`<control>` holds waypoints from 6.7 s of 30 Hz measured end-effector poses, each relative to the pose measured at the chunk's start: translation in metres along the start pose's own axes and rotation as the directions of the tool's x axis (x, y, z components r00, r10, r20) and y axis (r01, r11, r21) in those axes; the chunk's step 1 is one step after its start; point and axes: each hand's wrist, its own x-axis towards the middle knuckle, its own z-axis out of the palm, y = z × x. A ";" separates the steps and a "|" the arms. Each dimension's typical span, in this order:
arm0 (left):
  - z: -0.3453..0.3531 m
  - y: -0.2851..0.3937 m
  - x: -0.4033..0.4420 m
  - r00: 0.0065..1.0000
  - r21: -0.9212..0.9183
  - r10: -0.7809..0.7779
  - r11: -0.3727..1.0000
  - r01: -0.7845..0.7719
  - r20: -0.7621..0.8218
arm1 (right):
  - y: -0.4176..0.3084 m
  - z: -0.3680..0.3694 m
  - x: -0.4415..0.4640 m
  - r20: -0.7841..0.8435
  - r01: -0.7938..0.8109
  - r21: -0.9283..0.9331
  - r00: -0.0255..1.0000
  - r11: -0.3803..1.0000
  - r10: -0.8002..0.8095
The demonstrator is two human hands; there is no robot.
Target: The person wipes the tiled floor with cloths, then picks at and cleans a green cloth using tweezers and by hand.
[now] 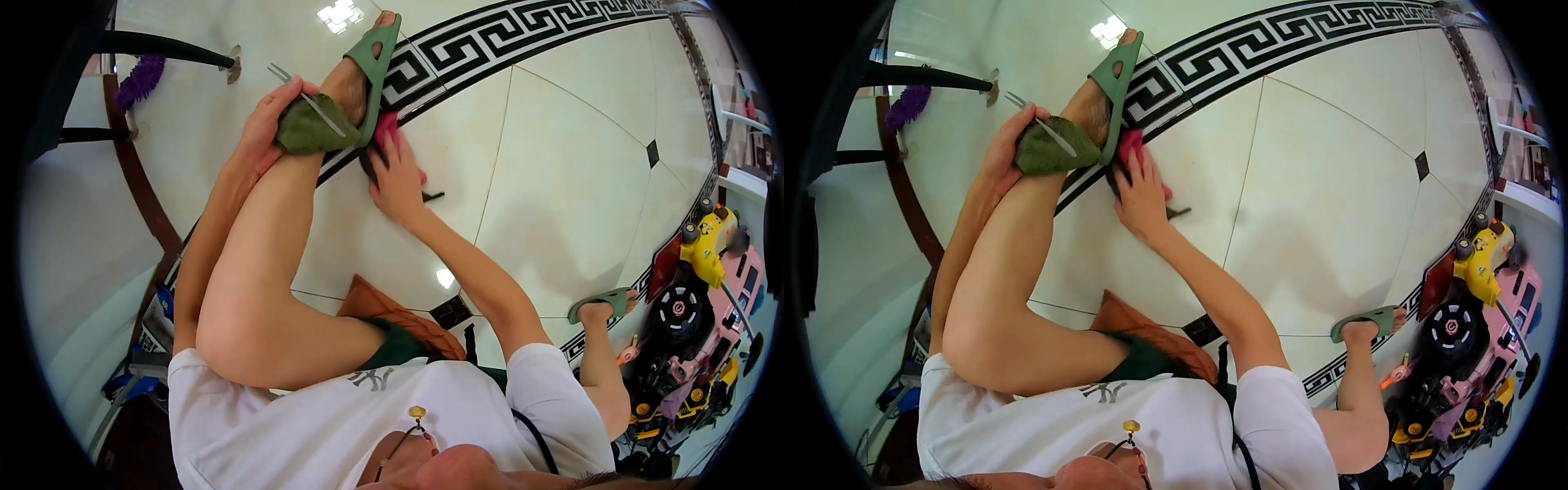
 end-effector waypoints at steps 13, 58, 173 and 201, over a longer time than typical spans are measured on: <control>0.005 -0.005 0.005 0.999 0.126 -0.041 0.991 0.043 -0.016 | -0.049 0.043 0.052 -0.071 0.360 0.325 0.932 0.875 -0.357; 0.028 -0.007 0.009 0.999 0.200 -0.040 0.979 0.045 -0.032 | 0.053 -0.077 -0.187 0.565 0.113 0.219 0.795 0.969 -0.220; 0.191 -0.041 -0.045 0.836 0.766 -0.205 0.551 -0.332 0.509 | 0.098 -0.091 -0.391 -0.330 -1.000 -0.012 -0.018 -0.023 0.944; 0.243 -0.073 0.009 0.795 0.867 -0.411 0.418 -0.271 0.446 | 0.188 -0.137 -0.233 -0.187 -0.370 -0.349 0.928 0.861 0.323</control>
